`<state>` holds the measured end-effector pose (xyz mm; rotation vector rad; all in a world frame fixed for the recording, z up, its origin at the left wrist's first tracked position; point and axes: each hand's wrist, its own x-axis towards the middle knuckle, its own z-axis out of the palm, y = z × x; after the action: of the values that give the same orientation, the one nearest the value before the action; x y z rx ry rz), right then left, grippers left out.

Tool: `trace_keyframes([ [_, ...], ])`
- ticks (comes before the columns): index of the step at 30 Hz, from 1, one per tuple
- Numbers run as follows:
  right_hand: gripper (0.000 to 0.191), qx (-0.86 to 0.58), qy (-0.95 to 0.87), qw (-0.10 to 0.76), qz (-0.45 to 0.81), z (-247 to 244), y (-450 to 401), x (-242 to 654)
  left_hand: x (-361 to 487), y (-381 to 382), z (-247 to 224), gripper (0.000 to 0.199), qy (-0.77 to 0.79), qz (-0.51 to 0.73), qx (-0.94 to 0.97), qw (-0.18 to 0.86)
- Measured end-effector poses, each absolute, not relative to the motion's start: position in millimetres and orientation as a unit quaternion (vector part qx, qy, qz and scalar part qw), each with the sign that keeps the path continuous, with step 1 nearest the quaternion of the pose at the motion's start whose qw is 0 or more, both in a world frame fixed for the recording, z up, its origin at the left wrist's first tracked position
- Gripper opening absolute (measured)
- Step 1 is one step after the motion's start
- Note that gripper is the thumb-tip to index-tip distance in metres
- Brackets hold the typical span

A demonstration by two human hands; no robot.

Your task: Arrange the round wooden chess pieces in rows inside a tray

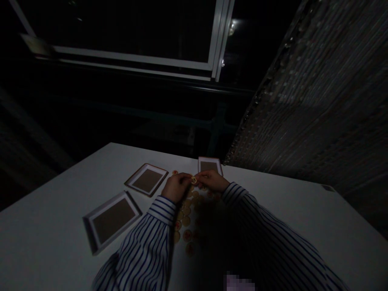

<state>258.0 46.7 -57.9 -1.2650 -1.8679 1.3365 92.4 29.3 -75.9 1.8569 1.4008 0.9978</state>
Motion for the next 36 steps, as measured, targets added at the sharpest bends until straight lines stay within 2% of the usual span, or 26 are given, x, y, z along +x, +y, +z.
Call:
trace_keyframes([
  [11,0.022,-0.463,-0.689,0.264,0.491,-60,45,261,93,28,-71,0.027,0.521,0.388,0.671,0.358],
  [36,0.027,-0.482,-0.652,0.317,0.491,-41,-1,290,101,12,-62,0.025,0.509,0.371,0.710,0.316],
])
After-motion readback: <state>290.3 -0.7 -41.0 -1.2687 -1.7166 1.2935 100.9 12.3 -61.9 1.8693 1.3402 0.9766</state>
